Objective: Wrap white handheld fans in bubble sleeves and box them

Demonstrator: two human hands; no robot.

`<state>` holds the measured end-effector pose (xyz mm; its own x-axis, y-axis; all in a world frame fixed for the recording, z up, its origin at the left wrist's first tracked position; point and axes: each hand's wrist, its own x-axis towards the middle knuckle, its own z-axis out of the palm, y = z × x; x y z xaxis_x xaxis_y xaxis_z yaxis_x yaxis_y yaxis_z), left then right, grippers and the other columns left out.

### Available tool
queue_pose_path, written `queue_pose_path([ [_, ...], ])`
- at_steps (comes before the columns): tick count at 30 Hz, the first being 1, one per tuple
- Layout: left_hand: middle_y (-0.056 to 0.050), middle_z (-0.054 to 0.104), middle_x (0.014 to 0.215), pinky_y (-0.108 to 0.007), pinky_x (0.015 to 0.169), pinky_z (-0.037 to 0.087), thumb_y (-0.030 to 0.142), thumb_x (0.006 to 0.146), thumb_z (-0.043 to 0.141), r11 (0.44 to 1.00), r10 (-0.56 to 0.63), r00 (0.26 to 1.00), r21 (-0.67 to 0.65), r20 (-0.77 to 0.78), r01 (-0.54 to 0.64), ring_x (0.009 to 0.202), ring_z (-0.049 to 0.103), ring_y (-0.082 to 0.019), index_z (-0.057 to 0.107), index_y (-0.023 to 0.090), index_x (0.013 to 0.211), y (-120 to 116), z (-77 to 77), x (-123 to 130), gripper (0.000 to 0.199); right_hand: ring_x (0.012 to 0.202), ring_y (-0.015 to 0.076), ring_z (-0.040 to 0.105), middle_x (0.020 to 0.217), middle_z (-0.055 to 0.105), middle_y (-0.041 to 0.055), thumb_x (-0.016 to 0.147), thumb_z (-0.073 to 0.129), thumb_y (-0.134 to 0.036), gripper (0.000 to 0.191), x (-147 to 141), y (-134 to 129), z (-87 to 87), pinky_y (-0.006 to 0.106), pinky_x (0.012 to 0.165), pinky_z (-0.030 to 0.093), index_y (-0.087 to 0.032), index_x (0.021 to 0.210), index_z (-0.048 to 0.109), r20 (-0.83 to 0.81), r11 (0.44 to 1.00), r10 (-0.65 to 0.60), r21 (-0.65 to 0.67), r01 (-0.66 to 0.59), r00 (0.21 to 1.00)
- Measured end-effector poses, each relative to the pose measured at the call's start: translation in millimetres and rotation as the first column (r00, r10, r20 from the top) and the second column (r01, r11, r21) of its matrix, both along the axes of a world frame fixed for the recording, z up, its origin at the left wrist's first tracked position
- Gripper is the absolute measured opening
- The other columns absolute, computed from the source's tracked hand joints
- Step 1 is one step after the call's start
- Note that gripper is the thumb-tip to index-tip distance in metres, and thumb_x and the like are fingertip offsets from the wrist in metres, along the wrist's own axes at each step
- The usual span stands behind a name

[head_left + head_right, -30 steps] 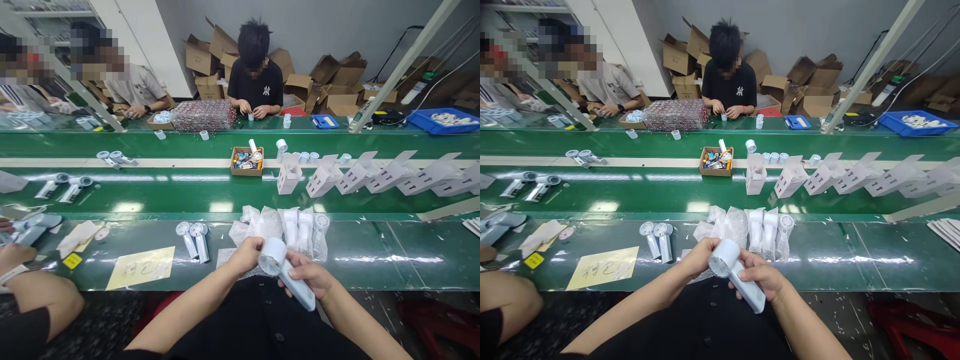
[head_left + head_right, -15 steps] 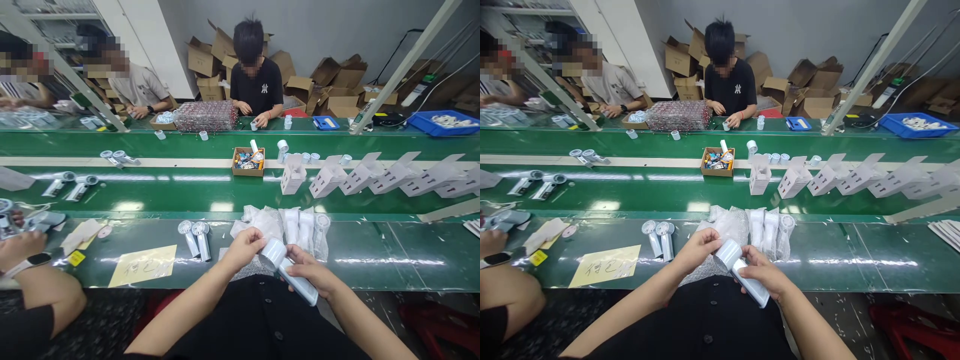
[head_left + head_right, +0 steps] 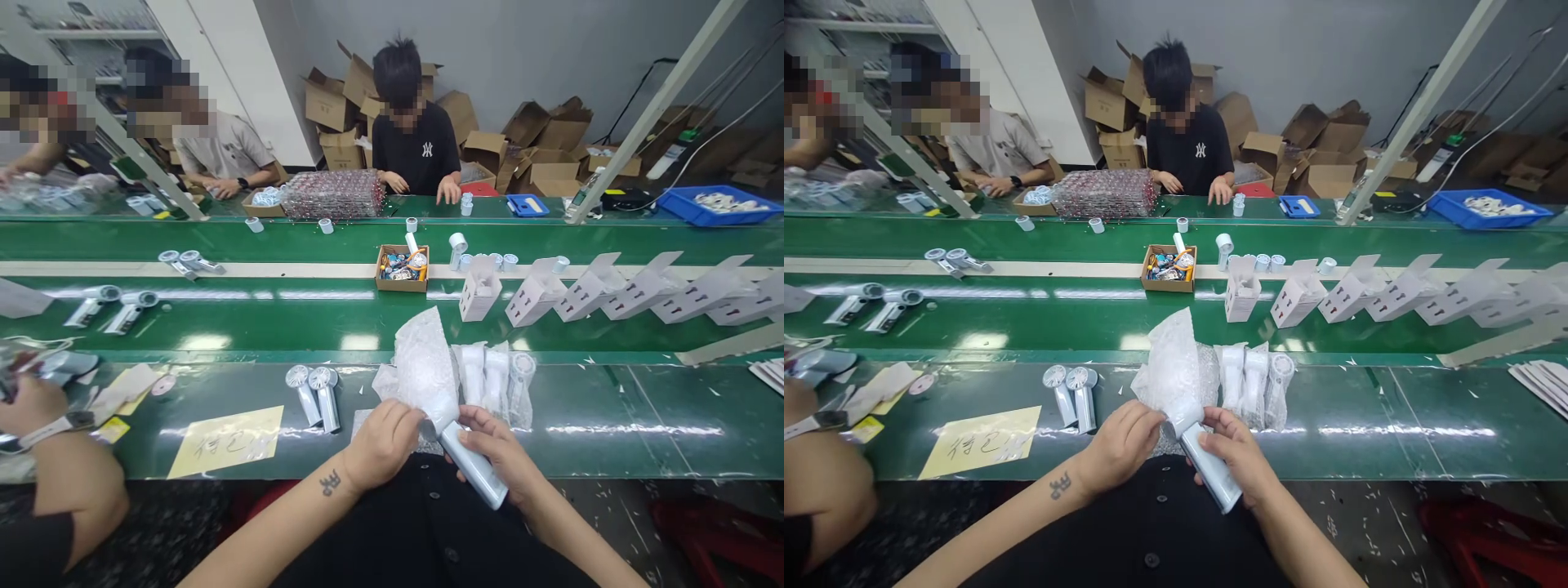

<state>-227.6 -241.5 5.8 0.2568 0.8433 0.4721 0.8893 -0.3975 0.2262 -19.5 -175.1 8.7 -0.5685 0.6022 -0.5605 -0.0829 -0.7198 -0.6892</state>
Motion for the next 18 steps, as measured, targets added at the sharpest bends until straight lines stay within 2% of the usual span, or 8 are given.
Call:
queue_pose_path([
  [3,-0.004,0.056,0.072,-0.028,0.066,0.045,0.01,0.085,0.04,0.948,0.307,0.949,-0.114,0.075,-0.298,0.07,0.054,-0.017,0.054,0.019,0.08,8,-16.4,6,0.017,0.067,0.0223,0.069,0.103,0.065,0.0058,0.061,0.083,-0.032,0.049,-11,-6,-1.0,0.032,0.048,0.056,-0.021,0.101,0.057,0.01,0.993,-0.117,0.019,0.117,0.993],
  [4,-0.003,0.056,0.072,-0.027,0.065,0.044,0.01,0.084,0.041,0.916,0.375,0.922,-0.195,0.097,-0.352,0.069,0.054,-0.017,0.051,0.019,0.077,11,-18.1,10,0.016,0.066,0.0223,0.069,0.099,0.066,0.0051,0.059,0.084,-0.032,0.051,-14,-6,-0.2,0.033,0.048,0.056,-0.02,0.1,0.056,0.024,0.987,-0.163,0.018,0.162,0.986],
  [5,-0.003,0.056,0.072,-0.027,0.064,0.044,0.01,0.082,0.041,0.894,0.394,0.912,-0.276,0.111,-0.353,0.069,0.055,-0.017,0.05,0.02,0.076,12,-17.9,14,0.014,0.065,0.0224,0.068,0.093,0.066,0.004,0.057,0.085,-0.032,0.052,-16,-6,1.3,0.032,0.048,0.056,-0.02,0.098,0.055,0.044,0.98,-0.201,0.008,0.201,0.979],
  [9,-0.001,0.056,0.071,-0.027,0.063,0.041,0.012,0.08,0.044,0.866,0.196,0.955,-0.496,0.223,-0.062,0.066,0.054,-0.016,0.048,0.021,0.074,10,-6.6,27,0.011,0.059,0.0214,0.067,0.067,0.066,0.0011,0.058,0.083,-0.028,0.045,-16,-4,12.9,0.028,0.045,0.053,-0.019,0.091,0.053,0.095,0.956,-0.27,-0.097,0.279,0.958],
  [12,0.002,0.054,0.066,-0.024,0.06,0.037,0.01,0.076,0.045,0.79,0.307,0.902,-0.61,0.305,-0.063,0.061,0.05,-0.013,0.049,0.021,0.076,12,1.9,33,0.012,0.05,0.0169,0.063,0.06,0.065,0.0019,0.063,0.078,-0.025,0.038,-13,-1,20.3,0.024,0.045,0.051,-0.019,0.088,0.051,0.121,0.921,-0.281,-0.247,0.303,0.952],
  [14,0.003,0.054,0.064,-0.023,0.056,0.034,0.013,0.076,0.047,0.762,0.3,0.881,-0.647,0.366,0.009,0.058,0.048,-0.012,0.051,0.02,0.075,17,5.9,37,0.008,0.044,0.0142,0.06,0.057,0.064,0.0003,0.064,0.077,-0.024,0.034,-11,1,20.3,0.023,0.043,0.049,-0.019,0.084,0.049,0.117,0.903,-0.286,-0.299,0.308,0.951],
  [16,0.003,0.054,0.062,-0.023,0.053,0.032,0.017,0.075,0.051,0.73,0.254,0.852,-0.669,0.457,0.141,0.056,0.047,-0.011,0.051,0.019,0.071,23,8.7,43,0.004,0.044,0.0139,0.059,0.057,0.063,-0.0019,0.064,0.078,-0.024,0.035,-8,1,15.3,0.023,0.043,0.048,-0.021,0.082,0.048,0.113,0.909,-0.289,-0.278,0.31,0.951],
  [18,0.004,0.052,0.058,-0.022,0.051,0.03,0.017,0.073,0.052,0.702,0.318,0.799,-0.694,0.51,0.164,0.055,0.046,-0.01,0.051,0.018,0.068,27,10.6,49,0.005,0.047,0.0147,0.06,0.058,0.062,-0.0038,0.063,0.079,-0.026,0.038,-3,0,5.9,0.024,0.045,0.048,-0.023,0.082,0.047,0.137,0.916,-0.295,-0.243,0.321,0.946],
])
